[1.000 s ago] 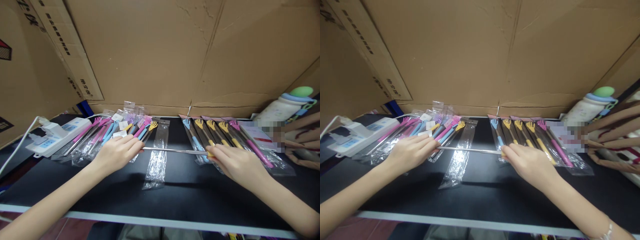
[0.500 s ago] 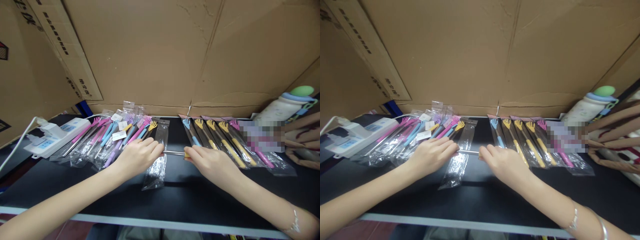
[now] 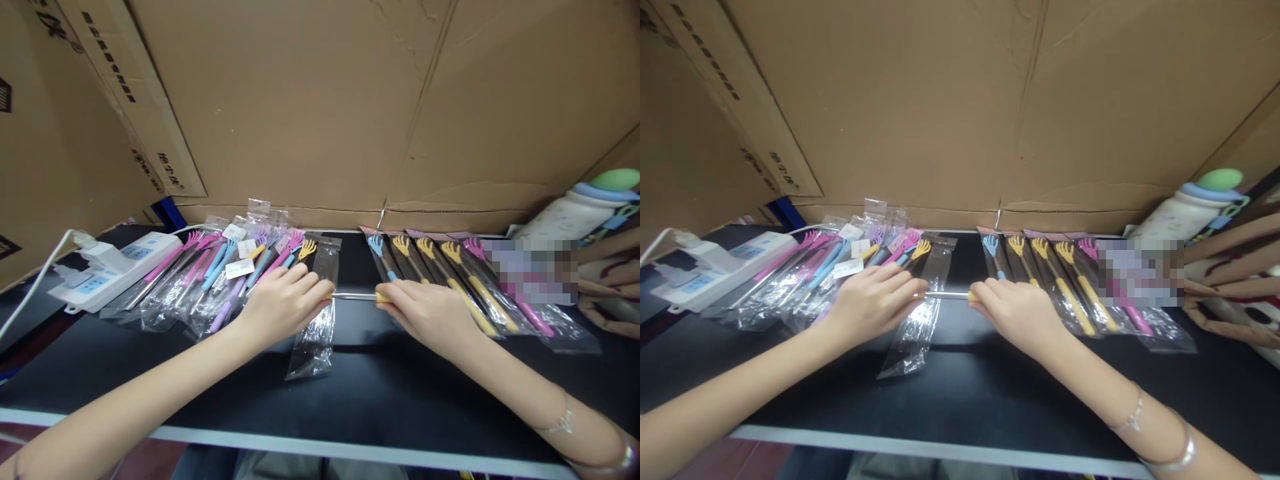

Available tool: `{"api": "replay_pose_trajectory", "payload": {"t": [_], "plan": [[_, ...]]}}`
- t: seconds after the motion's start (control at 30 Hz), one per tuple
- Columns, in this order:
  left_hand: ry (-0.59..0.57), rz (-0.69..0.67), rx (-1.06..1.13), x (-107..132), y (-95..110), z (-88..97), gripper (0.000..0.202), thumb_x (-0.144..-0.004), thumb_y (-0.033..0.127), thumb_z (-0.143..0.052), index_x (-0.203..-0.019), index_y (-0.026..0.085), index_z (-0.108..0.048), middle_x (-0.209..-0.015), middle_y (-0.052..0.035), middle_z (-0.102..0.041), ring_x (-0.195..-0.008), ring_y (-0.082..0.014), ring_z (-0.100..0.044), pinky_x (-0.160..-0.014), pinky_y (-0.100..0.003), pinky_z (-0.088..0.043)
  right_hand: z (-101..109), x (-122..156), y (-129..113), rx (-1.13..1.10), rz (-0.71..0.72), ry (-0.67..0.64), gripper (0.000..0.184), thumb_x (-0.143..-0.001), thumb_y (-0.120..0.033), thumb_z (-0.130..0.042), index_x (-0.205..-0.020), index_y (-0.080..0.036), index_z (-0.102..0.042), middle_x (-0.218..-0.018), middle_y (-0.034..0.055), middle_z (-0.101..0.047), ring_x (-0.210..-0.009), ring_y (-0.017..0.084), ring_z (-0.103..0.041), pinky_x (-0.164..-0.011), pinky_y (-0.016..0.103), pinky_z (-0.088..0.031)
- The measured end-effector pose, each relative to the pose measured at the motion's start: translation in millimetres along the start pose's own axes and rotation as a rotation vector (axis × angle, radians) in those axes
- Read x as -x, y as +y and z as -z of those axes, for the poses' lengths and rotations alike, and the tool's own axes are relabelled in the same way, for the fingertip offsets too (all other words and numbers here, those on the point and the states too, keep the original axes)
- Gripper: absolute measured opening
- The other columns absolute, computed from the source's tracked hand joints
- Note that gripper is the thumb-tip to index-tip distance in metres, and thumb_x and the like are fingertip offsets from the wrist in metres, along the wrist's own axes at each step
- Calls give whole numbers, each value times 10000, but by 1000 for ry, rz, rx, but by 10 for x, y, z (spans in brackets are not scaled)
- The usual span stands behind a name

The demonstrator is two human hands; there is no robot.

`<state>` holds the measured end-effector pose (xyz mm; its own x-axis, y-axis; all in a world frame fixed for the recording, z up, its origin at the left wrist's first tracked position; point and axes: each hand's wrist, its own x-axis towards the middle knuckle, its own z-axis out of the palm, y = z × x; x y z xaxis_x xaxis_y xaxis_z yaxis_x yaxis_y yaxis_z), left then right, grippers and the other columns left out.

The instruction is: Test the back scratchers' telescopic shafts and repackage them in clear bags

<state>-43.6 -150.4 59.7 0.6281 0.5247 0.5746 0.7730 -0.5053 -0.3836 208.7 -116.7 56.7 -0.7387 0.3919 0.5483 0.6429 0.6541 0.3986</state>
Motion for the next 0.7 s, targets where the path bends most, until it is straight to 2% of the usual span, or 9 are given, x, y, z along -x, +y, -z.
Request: {"api": "replay_pose_trajectory", "payload": {"t": [0.1, 0.27, 0.47, 0.7], "plan": [[22, 5, -22, 31, -54, 16, 212, -925, 355, -455, -889, 192, -587, -741, -3, -606, -737, -168, -538, -615, -291, -344, 15, 7, 12, -20, -8, 0, 332, -974, -341, -343, -789, -188, -574, -641, -19, -621, -514, 87, -525, -497, 262, -232], [52, -42, -14, 55, -59, -36, 221, -938, 307, -443, -806, 181, -566, -659, 15, -559, -655, -139, -510, -576, -274, -307, -22, 23, -25, -48, -10, 5, 332, -975, -306, -338, -769, -181, -567, -626, -16, -614, -511, 84, -519, -500, 258, -226], [14, -107, -12, 63, -26, -105, 279, -945, 298, -417, -704, 184, -499, -594, 26, -527, -587, -139, -498, -552, -284, -294, -97, 57, -52, -22, 33, -9, 291, -965, -272, -370, -804, -175, -592, -628, -14, -594, -545, 93, -531, -518, 267, -243], [6, -55, 26, 76, -11, -137, 257, -950, 294, -400, -753, 184, -522, -641, 21, -548, -630, -139, -512, -550, -277, -306, -70, 35, -36, 34, 23, 17, 268, -955, -277, -400, -811, -186, -607, -618, -20, -579, -540, 102, -507, -537, 277, -248]]}}
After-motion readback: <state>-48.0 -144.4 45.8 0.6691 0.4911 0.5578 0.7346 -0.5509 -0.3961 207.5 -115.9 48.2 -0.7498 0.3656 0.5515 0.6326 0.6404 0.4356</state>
